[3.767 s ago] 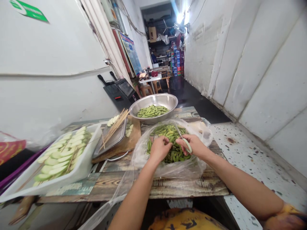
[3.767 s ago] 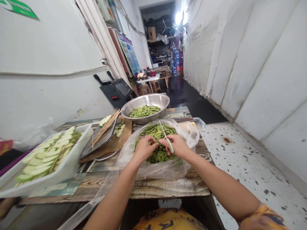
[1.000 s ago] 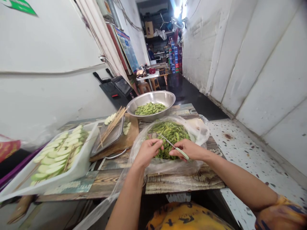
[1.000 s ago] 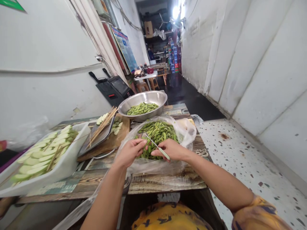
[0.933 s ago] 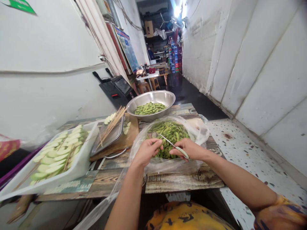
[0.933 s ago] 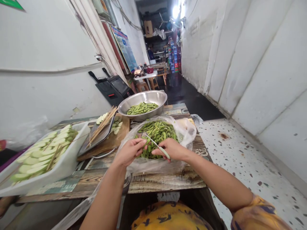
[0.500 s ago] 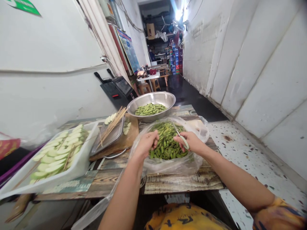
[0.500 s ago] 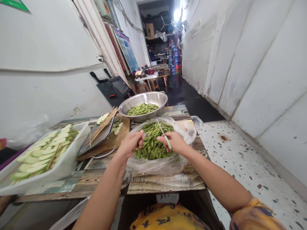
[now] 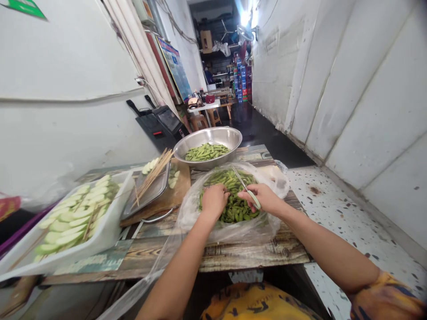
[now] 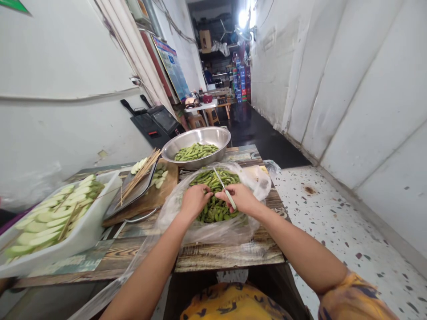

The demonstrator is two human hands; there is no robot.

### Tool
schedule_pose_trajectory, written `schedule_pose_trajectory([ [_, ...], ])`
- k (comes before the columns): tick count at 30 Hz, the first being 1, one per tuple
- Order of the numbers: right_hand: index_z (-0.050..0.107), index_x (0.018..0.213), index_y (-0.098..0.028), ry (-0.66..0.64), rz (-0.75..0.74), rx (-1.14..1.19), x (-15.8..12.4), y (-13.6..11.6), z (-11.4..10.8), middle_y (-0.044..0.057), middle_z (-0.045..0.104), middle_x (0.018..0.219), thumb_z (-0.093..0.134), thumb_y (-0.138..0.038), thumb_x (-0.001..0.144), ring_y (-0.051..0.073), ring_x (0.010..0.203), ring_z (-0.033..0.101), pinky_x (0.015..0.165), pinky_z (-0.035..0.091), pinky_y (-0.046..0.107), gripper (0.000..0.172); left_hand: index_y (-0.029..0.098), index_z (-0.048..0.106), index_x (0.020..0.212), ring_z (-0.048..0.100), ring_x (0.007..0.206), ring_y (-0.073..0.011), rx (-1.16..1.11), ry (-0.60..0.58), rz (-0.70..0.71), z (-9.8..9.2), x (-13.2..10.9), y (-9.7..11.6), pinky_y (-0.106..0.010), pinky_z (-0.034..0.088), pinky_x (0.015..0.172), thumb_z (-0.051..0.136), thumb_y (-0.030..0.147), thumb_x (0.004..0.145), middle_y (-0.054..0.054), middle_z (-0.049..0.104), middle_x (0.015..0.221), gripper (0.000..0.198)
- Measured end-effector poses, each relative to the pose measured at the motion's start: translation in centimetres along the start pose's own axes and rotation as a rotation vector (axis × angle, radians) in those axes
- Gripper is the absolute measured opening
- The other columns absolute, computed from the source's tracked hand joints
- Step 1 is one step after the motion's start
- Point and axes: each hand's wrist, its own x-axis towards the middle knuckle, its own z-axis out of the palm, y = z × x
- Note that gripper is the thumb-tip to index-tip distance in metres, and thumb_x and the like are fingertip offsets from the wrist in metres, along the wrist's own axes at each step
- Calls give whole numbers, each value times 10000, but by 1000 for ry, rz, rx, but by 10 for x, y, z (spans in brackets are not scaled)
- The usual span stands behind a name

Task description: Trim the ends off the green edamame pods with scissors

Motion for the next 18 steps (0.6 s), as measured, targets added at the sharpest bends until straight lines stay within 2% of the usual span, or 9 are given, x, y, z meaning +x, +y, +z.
schedule_pose_trajectory([
  [3,566,692,-153,-6,-1,-5,1,2,1,-46,504,437,660,-486,709,96,366,475,373,360,197,346,180,719,921,626,904,-258,-17,-16,41,5,4,-5,-310,422,748,574,300,774,-128,707,941,239],
  [6,563,691,-158,-5,9,-25,2,4,0,-46,507,452,662,-504,700,99,371,486,379,370,201,360,178,729,854,621,858,-241,-121,-12,55,8,8,-10,-301,410,730,569,275,768,-113,710,888,206],
  [9,573,698,-158,-27,38,-85,1,5,0,-40,518,472,643,-526,710,102,378,500,380,365,202,375,167,696,731,587,720,-190,-379,82,12,6,8,-16,-272,394,663,561,320,769,-64,679,735,208],
  [11,583,698,-153,-45,41,-125,1,5,1,-31,529,489,625,-533,724,104,385,507,389,370,206,384,152,654,709,523,599,-137,-636,156,-47,2,5,-18,-239,369,579,548,359,772,-33,635,668,240],
  [13,586,697,-148,-52,39,-138,1,4,2,-26,530,498,612,-527,737,105,389,508,396,379,211,382,138,626,745,418,470,-82,-937,106,-102,-3,1,-18,-210,305,473,546,392,771,-14,610,648,267],
  [15,585,706,-147,-53,41,-125,0,3,2,-28,521,496,607,-520,742,105,388,502,398,385,214,376,128,618,806,315,393,-45,-1181,-22,-139,-7,-3,-15,-196,223,406,576,424,751,-2,600,638,304],
  [18,583,722,-149,-70,41,-103,-1,3,3,-36,502,490,614,-535,731,106,397,497,405,390,217,386,108,644,874,281,377,-24,-1312,-87,-188,-9,-7,-13,-186,184,390,648,430,697,-5,604,633,367],
])
